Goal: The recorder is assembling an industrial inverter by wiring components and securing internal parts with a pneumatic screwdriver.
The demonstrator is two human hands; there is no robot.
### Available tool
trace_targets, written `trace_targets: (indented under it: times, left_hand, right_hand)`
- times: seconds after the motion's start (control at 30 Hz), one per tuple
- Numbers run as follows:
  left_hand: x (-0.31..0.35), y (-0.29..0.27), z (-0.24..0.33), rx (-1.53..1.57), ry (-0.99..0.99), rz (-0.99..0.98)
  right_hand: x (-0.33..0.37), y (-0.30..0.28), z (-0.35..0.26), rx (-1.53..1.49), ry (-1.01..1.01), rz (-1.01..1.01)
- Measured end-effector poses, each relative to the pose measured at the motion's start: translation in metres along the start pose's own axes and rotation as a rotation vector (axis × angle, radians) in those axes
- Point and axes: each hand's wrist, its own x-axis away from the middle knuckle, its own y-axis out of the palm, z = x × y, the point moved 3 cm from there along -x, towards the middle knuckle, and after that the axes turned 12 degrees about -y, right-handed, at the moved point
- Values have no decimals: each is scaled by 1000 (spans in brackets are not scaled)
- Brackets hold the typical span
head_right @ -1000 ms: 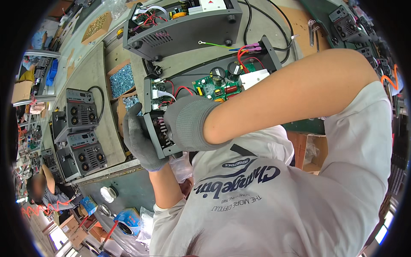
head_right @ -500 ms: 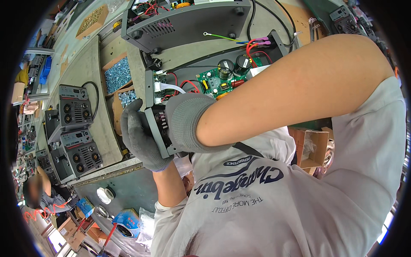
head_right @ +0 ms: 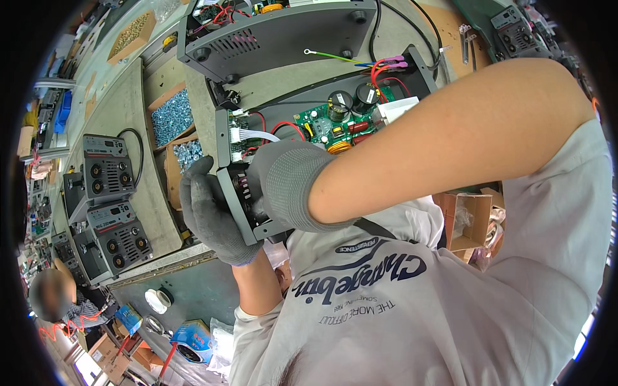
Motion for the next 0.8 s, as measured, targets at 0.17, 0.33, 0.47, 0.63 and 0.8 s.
trace_targets:
  times: [0.17,0.33,0.47,0.63,0.8]
  left_hand:
    - [2,-1,2,19,-26,-55]
    - [2,1,-2,-28,-15,17]
    - [1,1,-1,21,-53,-5]
    - [1,3,-2,107,-65,25]
    - [2,-1,-2,51,-62,-46]
  right_hand:
    - [6,3,2,-53,-92,31]
    - [5,3,2,23,-44,55]
    - [5,4,4,-44,-35,60]
    - [2,8,10,-127,-116,47]
    - [5,7,10,9,-285,122]
